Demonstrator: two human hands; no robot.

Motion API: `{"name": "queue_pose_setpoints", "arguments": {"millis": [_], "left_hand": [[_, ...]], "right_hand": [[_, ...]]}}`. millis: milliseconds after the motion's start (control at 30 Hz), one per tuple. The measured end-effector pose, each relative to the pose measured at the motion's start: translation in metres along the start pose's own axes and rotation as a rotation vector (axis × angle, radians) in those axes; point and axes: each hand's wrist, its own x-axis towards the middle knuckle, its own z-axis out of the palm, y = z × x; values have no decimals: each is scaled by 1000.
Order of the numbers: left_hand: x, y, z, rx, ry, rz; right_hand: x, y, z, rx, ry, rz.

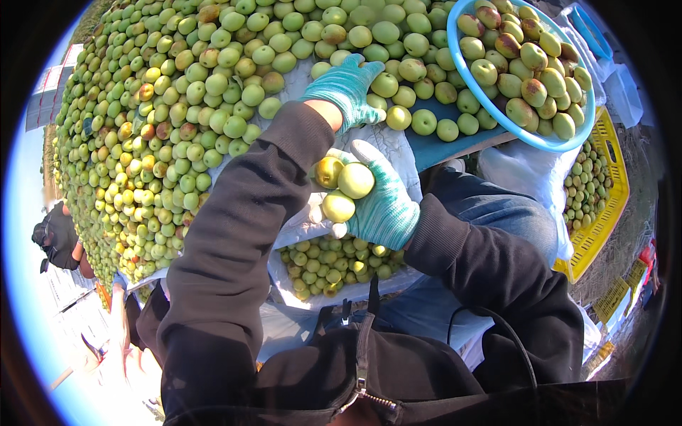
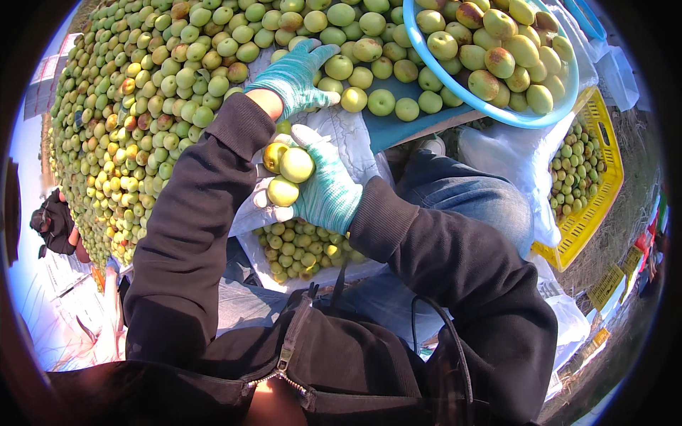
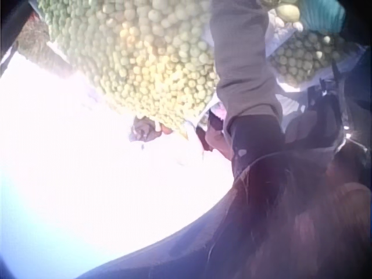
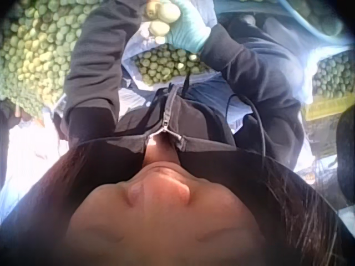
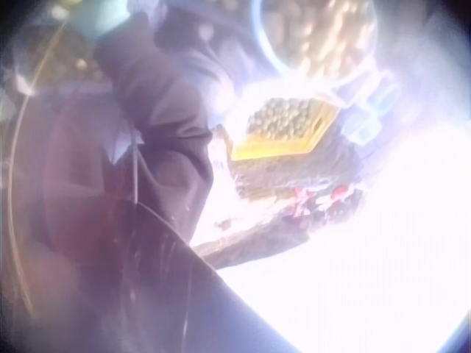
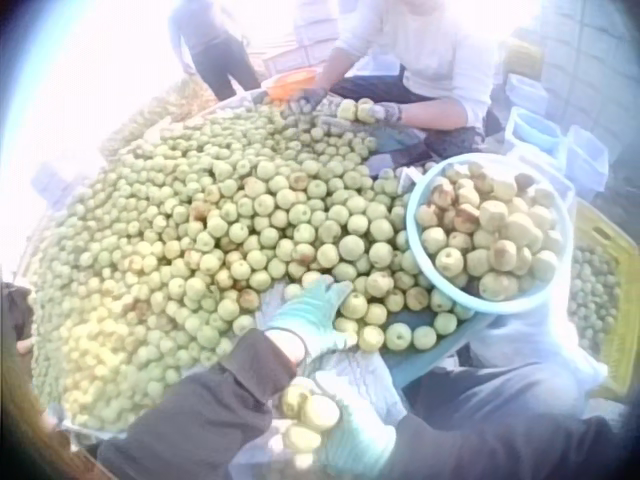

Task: The person sits at a large pile of green plums and repeatedly picks plums from the pile, placing them into a white plastic crate between their legs. They also transfer some plums into a blue bowl on the right. The hands wear light blue gloves and the task continues throughout the clip.

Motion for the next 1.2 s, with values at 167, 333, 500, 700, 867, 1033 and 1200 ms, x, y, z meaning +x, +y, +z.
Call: {"name": "queue_pose_setpoints", "arguments": {"millis": [167, 333, 500, 700, 867, 1033, 1200], "left_hand": [[19, 4, 7, 173, -42, -121], [10, -16, -6, 196, -87, -112], [-53, -48, -18, -1456, 144, -77], [-212, -16, 39, -2179, -10, -181], [-284, 29, 147, -1836, -102, -771], [-289, 68, 240, -863, -102, -654], [-303, 75, 266, -483, -106, -663]], "right_hand": [[-10, 1, -8, -266, 123, -62], [-26, -48, 17, -1229, 242, -513], [-28, -87, 21, -2757, 905, -931], [-8, -74, 14, -3169, 1098, -539], [-56, -34, 5, -2101, 247, -532], [-87, 23, -64, -1100, 766, 68], [-92, 17, -107, -1038, 799, 82]]}}
